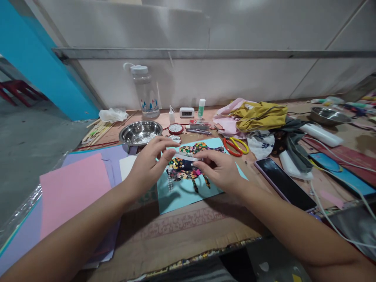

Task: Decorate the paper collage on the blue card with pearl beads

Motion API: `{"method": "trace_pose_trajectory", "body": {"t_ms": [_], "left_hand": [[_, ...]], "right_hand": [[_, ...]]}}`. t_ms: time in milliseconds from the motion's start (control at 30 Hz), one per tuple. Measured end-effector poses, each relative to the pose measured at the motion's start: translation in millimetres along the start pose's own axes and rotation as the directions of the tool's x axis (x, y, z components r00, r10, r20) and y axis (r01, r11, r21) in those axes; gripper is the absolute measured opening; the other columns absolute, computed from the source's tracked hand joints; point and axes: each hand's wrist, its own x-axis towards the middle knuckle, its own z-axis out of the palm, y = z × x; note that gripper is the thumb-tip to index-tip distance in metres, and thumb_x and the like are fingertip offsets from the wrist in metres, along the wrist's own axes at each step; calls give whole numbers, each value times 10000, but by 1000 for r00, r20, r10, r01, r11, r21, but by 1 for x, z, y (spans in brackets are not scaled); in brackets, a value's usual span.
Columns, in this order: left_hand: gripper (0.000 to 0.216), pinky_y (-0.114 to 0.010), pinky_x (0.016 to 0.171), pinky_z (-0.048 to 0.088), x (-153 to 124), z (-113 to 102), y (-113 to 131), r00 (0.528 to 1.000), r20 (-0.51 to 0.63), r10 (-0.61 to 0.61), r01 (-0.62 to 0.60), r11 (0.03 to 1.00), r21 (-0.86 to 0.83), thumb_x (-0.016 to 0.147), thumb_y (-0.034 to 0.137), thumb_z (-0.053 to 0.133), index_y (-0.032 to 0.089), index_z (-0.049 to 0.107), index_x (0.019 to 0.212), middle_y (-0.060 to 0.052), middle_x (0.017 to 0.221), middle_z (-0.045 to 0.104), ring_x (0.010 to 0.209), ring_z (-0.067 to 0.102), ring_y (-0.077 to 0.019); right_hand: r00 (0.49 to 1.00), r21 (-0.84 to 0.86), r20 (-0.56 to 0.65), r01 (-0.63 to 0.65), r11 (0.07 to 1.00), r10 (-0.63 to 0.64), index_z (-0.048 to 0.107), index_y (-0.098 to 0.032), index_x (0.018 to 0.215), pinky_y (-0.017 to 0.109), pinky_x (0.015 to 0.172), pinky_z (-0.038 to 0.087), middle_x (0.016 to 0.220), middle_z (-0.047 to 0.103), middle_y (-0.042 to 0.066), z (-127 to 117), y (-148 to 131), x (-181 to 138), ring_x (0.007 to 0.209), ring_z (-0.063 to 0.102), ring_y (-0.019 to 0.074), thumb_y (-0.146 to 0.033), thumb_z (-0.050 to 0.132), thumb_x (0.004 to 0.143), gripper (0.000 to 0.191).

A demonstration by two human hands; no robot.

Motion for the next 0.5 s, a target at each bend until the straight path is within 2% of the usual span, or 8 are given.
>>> {"method": "trace_pose_trajectory", "body": {"t_ms": [100, 200, 267, 367, 433, 500], "left_hand": [[264, -348, 889, 515, -3, 2, 7, 991, -12, 136, -136, 990, 42, 933, 367, 621, 204, 686, 1131, -84, 1125, 663, 1022, 628, -204], [171, -322, 842, 531, -7, 9, 8, 960, -19, 279, -276, 957, 87, 934, 275, 630, 197, 702, 1068, -63, 988, 721, 923, 664, -177], [144, -310, 814, 545, -7, 12, 7, 956, -38, 291, -287, 954, 85, 945, 246, 610, 202, 703, 1045, -56, 956, 737, 892, 679, -166], [135, -326, 844, 559, -5, 9, 6, 955, -37, 293, -291, 955, 53, 954, 237, 587, 217, 697, 1030, -59, 1013, 739, 942, 686, -169], [136, -321, 861, 561, -2, 4, 6, 944, -3, 330, -330, 944, 19, 958, 209, 570, 223, 691, 1017, -56, 1043, 735, 970, 683, -162], [137, -299, 861, 563, 0, -1, 7, 928, 39, 371, -370, 929, -21, 956, 175, 562, 217, 684, 1003, -57, 1050, 732, 980, 680, -152]], "right_hand": [[1000, 5, -3, 19, 1000, -19, 729, -214, 934, 255, 607, 451, 756, 717, 17, 2, -1, -1, 611, 597, 129, -348, 631, 912, 167], [1000, 33, 8, 13, 999, -13, 716, -219, 911, 247, 600, 451, 714, 704, 4, 3, -1, -2, 589, 584, 124, -383, 637, 906, 182], [999, 92, 50, 12, 996, -16, 702, -211, 908, 241, 576, 447, 669, 679, -10, 2, -3, -2, 550, 560, 115, -395, 643, 899, 194], [990, 183, 131, 28, 983, -53, 693, -205, 943, 248, 637, 483, 775, 714, 13, -4, -7, -1, 658, 630, 131, -360, 546, 953, 214], [993, 188, 118, 0, 982, -22, 690, -207, 931, 260, 688, 496, 855, 724, 29, -7, -8, 1, 752, 656, 145, -316, 491, 973, 230], [995, 147, 65, -79, 986, 70, 682, -204, 921, 259, 658, 483, 831, 704, 29, -8, -7, 4, 720, 628, 143, -309, 530, 952, 188]]}}
